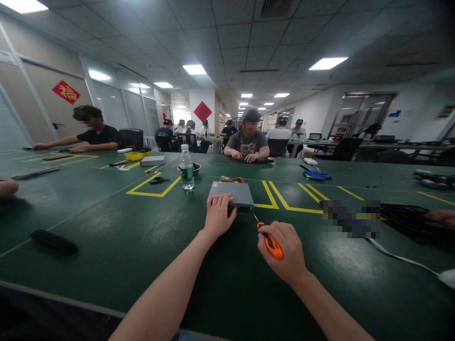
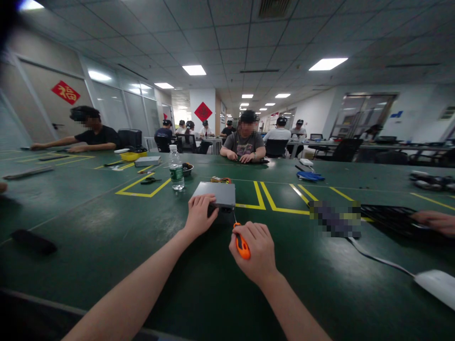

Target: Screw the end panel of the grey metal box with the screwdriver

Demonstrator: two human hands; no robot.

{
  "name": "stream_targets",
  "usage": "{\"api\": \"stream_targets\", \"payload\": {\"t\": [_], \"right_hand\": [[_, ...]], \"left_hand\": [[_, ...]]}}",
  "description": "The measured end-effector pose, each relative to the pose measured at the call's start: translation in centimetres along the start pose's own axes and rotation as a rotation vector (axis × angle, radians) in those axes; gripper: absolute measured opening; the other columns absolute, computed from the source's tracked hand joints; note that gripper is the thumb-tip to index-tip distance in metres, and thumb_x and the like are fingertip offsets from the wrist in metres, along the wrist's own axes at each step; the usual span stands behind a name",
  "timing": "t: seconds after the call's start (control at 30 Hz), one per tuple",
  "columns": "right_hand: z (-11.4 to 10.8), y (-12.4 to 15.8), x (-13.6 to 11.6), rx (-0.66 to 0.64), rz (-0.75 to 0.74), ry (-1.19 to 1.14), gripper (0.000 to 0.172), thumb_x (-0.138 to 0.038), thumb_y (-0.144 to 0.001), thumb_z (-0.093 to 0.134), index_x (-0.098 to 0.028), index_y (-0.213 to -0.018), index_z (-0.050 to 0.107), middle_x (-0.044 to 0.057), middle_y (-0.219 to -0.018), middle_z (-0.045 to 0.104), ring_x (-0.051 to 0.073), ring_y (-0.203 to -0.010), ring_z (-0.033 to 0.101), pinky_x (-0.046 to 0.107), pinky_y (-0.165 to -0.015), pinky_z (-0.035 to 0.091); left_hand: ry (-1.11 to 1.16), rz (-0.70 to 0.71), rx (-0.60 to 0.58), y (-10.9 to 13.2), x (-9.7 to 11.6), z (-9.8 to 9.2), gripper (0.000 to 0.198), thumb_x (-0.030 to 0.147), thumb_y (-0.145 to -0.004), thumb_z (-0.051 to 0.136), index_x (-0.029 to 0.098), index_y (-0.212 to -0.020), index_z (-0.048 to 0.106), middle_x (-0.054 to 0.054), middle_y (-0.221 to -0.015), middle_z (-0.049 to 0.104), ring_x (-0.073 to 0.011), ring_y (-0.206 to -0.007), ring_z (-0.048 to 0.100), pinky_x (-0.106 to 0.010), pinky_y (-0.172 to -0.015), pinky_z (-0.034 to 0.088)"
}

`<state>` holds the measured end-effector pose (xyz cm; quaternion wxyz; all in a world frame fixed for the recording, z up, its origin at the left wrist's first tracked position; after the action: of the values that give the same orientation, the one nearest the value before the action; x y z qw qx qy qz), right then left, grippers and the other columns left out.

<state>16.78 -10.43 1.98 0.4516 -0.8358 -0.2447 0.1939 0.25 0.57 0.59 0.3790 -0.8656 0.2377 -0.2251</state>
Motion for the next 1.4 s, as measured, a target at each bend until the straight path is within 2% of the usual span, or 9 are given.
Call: {"api": "stream_targets", "payload": {"t": [0.33, 0.53, 0.67, 0.83, 0.97, 1.17, 1.4], "right_hand": [[0.1, 0.0, 0.0, -0.026, 0.007, -0.001, 0.006, -0.018, -0.081, 0.050, -0.017, -0.081, 0.055, 0.002, -0.071, 0.054, 0.015, -0.068, 0.050, 0.032, -0.069, 0.038], [-0.3, 0.1, -0.4, -0.065, 0.008, 0.023, 0.017, -0.031, -0.082, 0.048, -0.016, -0.086, 0.057, 0.004, -0.075, 0.057, 0.017, -0.068, 0.053, 0.031, -0.065, 0.038], [-0.3, 0.5, -0.5, -0.034, 0.028, 0.044, 0.017, -0.025, -0.084, 0.044, -0.015, -0.096, 0.053, 0.003, -0.074, 0.059, 0.014, -0.061, 0.053, 0.029, -0.063, 0.038], [-0.2, 0.7, -0.7, -0.073, 0.002, 0.046, 0.008, -0.019, -0.078, 0.047, -0.017, -0.082, 0.054, 0.002, -0.070, 0.054, 0.015, -0.063, 0.049, 0.031, -0.065, 0.037], [-0.5, 0.5, -0.9, -0.117, 0.018, 0.050, 0.009, -0.018, -0.077, 0.047, -0.018, -0.074, 0.055, 0.003, -0.070, 0.051, 0.016, -0.066, 0.047, 0.031, -0.065, 0.035], [-0.4, 0.6, -0.6, -0.056, 0.091, 0.058, 0.014, -0.027, -0.084, 0.047, -0.016, -0.089, 0.053, 0.002, -0.071, 0.057, 0.014, -0.061, 0.050, 0.028, -0.063, 0.036], [-0.5, 0.4, -1.1, -0.155, 0.016, 0.100, 0.008, -0.020, -0.076, 0.048, -0.018, -0.075, 0.056, 0.004, -0.071, 0.052, 0.017, -0.067, 0.049, 0.031, -0.065, 0.035]], "left_hand": [[0.005, -0.004, -0.007, 0.0, 0.1, -0.1, 0.022, 0.025, -0.078, 0.054, 0.023, -0.099, 0.050, -0.003, -0.117, 0.057, -0.0205, -0.111, 0.046, -0.040, -0.098, 0.027], [0.002, -0.017, -0.014, -0.1, 0.2, -0.2, 0.021, 0.026, -0.078, 0.054, 0.023, -0.099, 0.051, -0.004, -0.116, 0.057, -0.0213, -0.111, 0.047, -0.041, -0.098, 0.027], [0.001, -0.004, -0.007, 0.0, 0.2, -0.2, 0.022, 0.026, -0.078, 0.054, 0.023, -0.100, 0.051, -0.003, -0.116, 0.057, -0.0204, -0.111, 0.047, -0.040, -0.098, 0.028], [-0.002, 0.004, -0.003, 0.0, 0.2, -0.2, 0.022, 0.025, -0.078, 0.054, 0.023, -0.100, 0.051, -0.004, -0.116, 0.057, -0.0208, -0.111, 0.047, -0.040, -0.098, 0.028], [-0.005, 0.006, -0.002, 0.0, 0.1, -0.2, 0.022, 0.025, -0.078, 0.055, 0.023, -0.100, 0.050, -0.003, -0.116, 0.057, -0.0201, -0.110, 0.047, -0.039, -0.097, 0.028], [-0.005, 0.005, -0.002, 0.0, 0.1, -0.1, 0.022, 0.026, -0.079, 0.054, 0.023, -0.100, 0.050, -0.002, -0.116, 0.057, -0.0197, -0.110, 0.047, -0.039, -0.097, 0.028], [-0.011, -0.007, -0.014, 0.0, 0.2, -0.2, 0.023, 0.026, -0.078, 0.054, 0.023, -0.101, 0.051, -0.004, -0.117, 0.057, -0.0215, -0.111, 0.047, -0.040, -0.097, 0.028]]}}
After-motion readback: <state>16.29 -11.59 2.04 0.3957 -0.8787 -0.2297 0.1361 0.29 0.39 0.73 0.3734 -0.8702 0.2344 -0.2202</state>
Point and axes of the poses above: each hand's wrist, its own y-axis away from the middle knuckle, its own z-axis out of the palm, x = y × z, the point moved 1 cm from there along -y, towards the middle knuckle
